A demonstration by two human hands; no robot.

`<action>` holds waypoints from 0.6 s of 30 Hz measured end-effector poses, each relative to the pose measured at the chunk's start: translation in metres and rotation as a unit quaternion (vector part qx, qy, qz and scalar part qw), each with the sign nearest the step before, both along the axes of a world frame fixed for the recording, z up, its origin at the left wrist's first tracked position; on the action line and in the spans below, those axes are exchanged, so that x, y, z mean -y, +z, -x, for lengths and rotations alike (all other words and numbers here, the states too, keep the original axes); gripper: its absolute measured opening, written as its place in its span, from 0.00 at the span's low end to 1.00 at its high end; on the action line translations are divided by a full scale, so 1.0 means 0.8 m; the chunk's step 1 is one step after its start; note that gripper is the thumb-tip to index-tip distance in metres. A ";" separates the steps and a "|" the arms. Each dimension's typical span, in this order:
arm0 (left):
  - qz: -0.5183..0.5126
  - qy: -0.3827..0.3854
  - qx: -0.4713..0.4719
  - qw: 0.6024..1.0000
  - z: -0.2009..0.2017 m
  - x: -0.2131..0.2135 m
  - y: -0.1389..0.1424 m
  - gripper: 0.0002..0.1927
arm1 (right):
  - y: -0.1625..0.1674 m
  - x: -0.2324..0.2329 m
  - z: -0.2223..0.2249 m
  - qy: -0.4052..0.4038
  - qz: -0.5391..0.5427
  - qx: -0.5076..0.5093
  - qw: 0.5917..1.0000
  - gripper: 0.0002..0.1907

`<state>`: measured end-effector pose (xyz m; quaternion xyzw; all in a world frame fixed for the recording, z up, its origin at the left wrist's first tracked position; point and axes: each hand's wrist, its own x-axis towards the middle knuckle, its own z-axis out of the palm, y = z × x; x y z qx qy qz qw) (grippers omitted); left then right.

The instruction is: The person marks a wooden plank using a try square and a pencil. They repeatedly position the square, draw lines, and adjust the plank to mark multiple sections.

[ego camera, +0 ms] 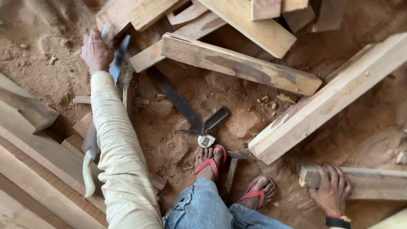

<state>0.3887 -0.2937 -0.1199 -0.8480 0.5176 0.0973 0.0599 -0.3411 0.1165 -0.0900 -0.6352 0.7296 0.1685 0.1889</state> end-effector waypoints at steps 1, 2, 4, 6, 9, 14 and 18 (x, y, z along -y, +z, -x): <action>0.028 -0.038 0.019 0.999 -0.001 -0.002 -0.001 0.17 | 0.001 -0.001 -0.001 0.000 0.002 0.007 1.000 0.48; 0.062 -0.074 0.036 0.995 0.000 -0.002 -0.001 0.20 | 0.002 -0.001 -0.001 0.002 0.008 0.014 1.000 0.48; 0.015 -0.018 0.003 1.000 0.001 -0.004 0.000 0.23 | 0.005 -0.001 0.000 0.004 0.010 0.019 1.000 0.48; -0.009 -0.012 -0.023 1.000 0.004 -0.006 0.001 0.23 | 0.008 -0.002 0.001 0.000 -0.009 0.025 1.000 0.47; 0.026 -0.020 -0.042 0.999 -0.008 -0.008 0.017 0.21 | 0.007 -0.001 0.002 0.004 0.008 0.031 0.999 0.46; 0.042 0.057 -0.319 0.945 -0.045 -0.012 0.060 0.18 | 0.006 0.002 0.007 0.010 -0.032 0.022 0.999 0.51; 0.094 0.144 -0.401 0.900 -0.039 -0.035 0.085 0.21 | 0.004 0.001 0.011 0.019 -0.025 0.030 0.999 0.50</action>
